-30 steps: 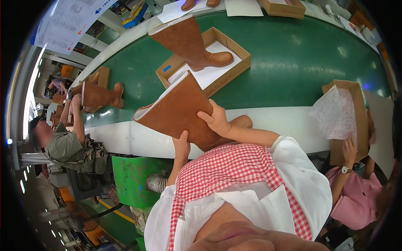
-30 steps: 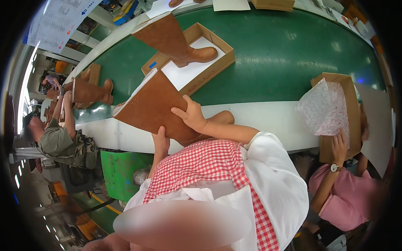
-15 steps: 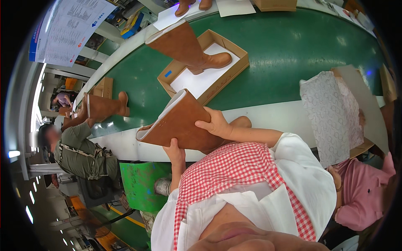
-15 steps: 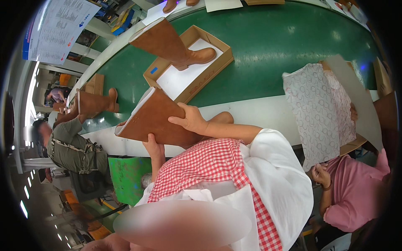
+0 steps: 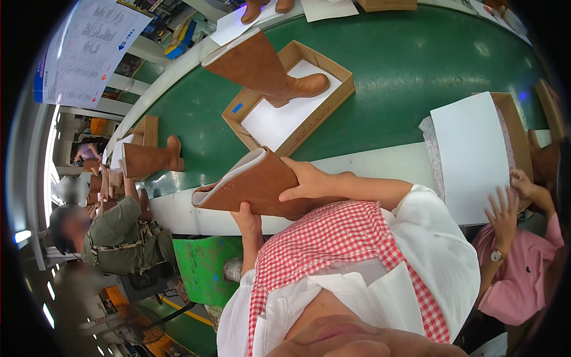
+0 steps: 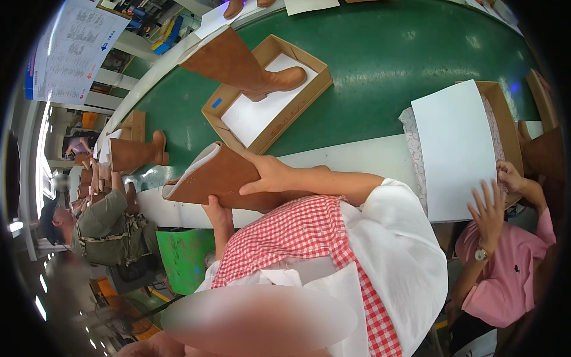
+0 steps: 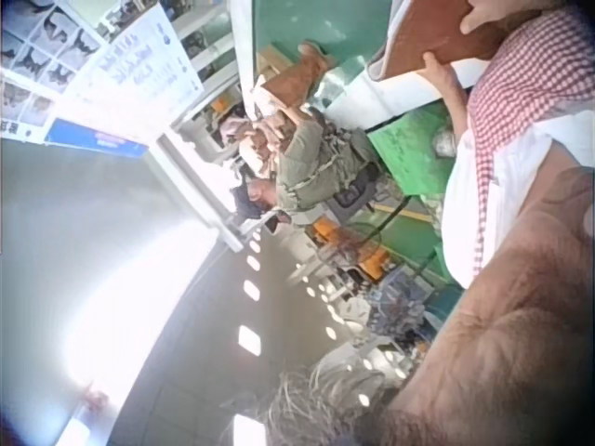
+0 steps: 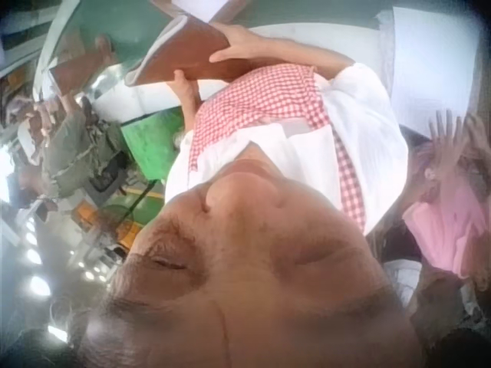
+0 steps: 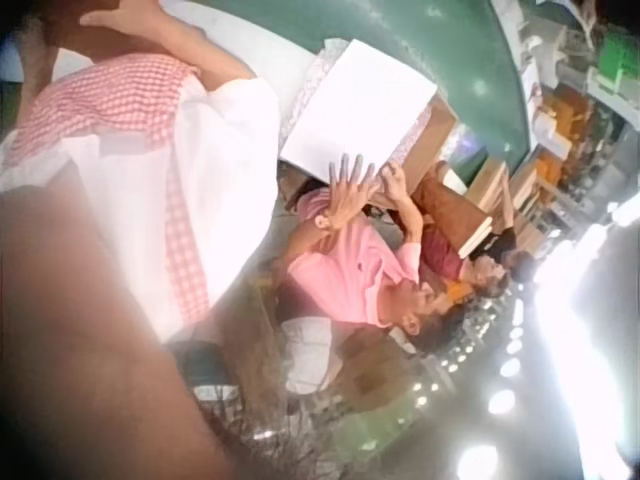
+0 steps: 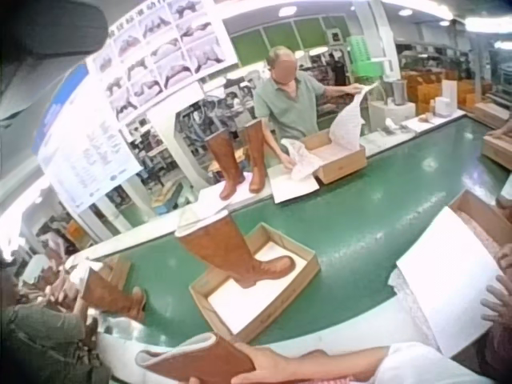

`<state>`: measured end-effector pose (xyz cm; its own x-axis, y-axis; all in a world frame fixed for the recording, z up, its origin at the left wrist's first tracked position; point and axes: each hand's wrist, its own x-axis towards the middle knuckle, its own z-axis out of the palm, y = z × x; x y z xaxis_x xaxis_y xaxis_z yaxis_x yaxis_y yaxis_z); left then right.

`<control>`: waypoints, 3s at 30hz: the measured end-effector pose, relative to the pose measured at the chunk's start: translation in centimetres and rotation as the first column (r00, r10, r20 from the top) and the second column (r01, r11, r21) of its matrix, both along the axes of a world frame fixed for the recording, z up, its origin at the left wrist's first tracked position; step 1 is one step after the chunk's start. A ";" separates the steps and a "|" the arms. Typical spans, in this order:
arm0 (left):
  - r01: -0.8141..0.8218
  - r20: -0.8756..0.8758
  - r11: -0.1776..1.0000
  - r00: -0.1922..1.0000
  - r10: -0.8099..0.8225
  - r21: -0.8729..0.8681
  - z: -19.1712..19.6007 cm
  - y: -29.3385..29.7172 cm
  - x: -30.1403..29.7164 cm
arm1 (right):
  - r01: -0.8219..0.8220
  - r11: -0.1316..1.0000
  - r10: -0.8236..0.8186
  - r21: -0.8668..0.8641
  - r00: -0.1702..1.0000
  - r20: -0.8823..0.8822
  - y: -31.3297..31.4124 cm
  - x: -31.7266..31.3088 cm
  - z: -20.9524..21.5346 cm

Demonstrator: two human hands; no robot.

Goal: The person takes boots from a conveyor belt, places them into shoe boxes by hand, and pushes the boxes along the conveyor belt.

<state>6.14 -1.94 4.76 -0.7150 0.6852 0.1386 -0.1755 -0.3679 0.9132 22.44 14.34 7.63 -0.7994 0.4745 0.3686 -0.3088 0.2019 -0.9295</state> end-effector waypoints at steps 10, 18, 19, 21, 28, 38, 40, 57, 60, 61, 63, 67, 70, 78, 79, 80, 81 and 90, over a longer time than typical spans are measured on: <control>0.156 -0.283 0.985 0.950 -0.132 0.066 6.5 2.2 -5.8 | -0.158 0.987 0.154 0.004 0.971 0.185 1.4 -0.5 -3.0; 0.007 -0.237 0.968 0.970 0.055 0.252 16.6 9.3 -5.4 | 0.064 0.991 -0.056 0.121 0.996 -0.073 6.0 -3.0 3.6; 0.041 -0.140 0.949 0.990 0.004 0.312 17.4 10.3 -5.3 | 0.135 0.966 -0.090 0.221 0.975 -0.204 7.0 -3.6 4.5; -0.140 -0.209 0.977 0.963 0.173 0.164 14.8 11.1 -9.1 | 0.151 0.953 -0.094 0.263 0.971 -0.218 9.1 -5.0 5.7; -0.162 -0.268 0.758 0.963 -0.017 -0.632 -3.3 12.9 -13.0 | 0.190 0.919 -0.089 0.346 0.954 -0.287 16.3 -11.1 3.4; 0.147 0.038 0.617 0.982 -0.187 -0.773 -11.2 13.5 -8.1 | 0.547 0.680 -0.707 0.489 0.665 0.239 20.7 -8.9 -12.2; 0.126 0.032 0.623 0.986 -0.161 -0.772 -12.1 13.6 -8.1 | 0.601 0.464 -0.782 0.651 0.623 -0.018 19.0 -7.8 -12.9; 0.242 -0.207 0.627 0.805 -0.556 -0.741 -13.5 28.3 -10.2 | -0.034 0.711 -0.305 0.702 0.886 0.351 3.0 -5.3 -21.2; 0.290 -0.198 0.641 0.792 -0.578 -0.711 -14.6 31.6 -10.6 | -0.031 0.722 -0.302 0.691 0.885 0.354 3.0 -5.7 -21.2; 0.303 -0.199 0.642 0.784 -0.588 -0.704 -14.8 32.3 -10.6 | -0.014 0.724 -0.307 0.690 0.889 0.339 3.1 -5.6 -21.1; 0.393 -0.109 0.621 0.782 -0.614 -0.678 -15.6 33.2 -10.6 | -0.004 0.721 -0.313 0.693 0.890 0.332 3.4 -5.6 -20.9; 0.398 -0.126 0.674 0.799 -0.588 -0.622 -18.3 33.0 -11.8 | -0.024 0.725 -0.298 0.688 0.890 0.346 3.5 -5.9 -20.7; 0.563 -0.032 0.686 0.762 -0.647 -0.461 -20.1 30.2 -12.9 | -0.028 0.706 -0.302 0.708 0.892 0.336 3.6 -5.9 -20.9; 0.123 -0.243 0.692 0.881 -0.407 -0.711 -21.0 17.5 -16.5 | -0.033 0.686 -0.308 0.726 0.892 0.332 2.7 -5.8 -21.3; -0.151 -0.529 0.683 0.755 -0.386 -0.715 -20.7 15.2 -16.9 | -0.031 0.683 -0.301 0.730 0.899 0.319 2.7 -5.6 -21.3; -0.332 -0.683 0.691 0.657 -0.319 -0.643 -19.7 13.0 -17.2 | -0.032 0.685 -0.303 0.727 0.896 0.324 2.7 -5.4 -21.3; -0.490 -0.811 0.688 0.525 -0.257 -0.535 -18.4 11.0 -17.4 | -0.029 0.687 -0.311 0.726 0.892 0.330 2.7 -5.3 -21.4; -0.859 -0.846 0.051 0.487 -0.218 -0.509 -18.5 -3.9 -14.5 | 0.248 0.945 -0.322 0.214 0.820 0.473 3.9 -6.0 -21.7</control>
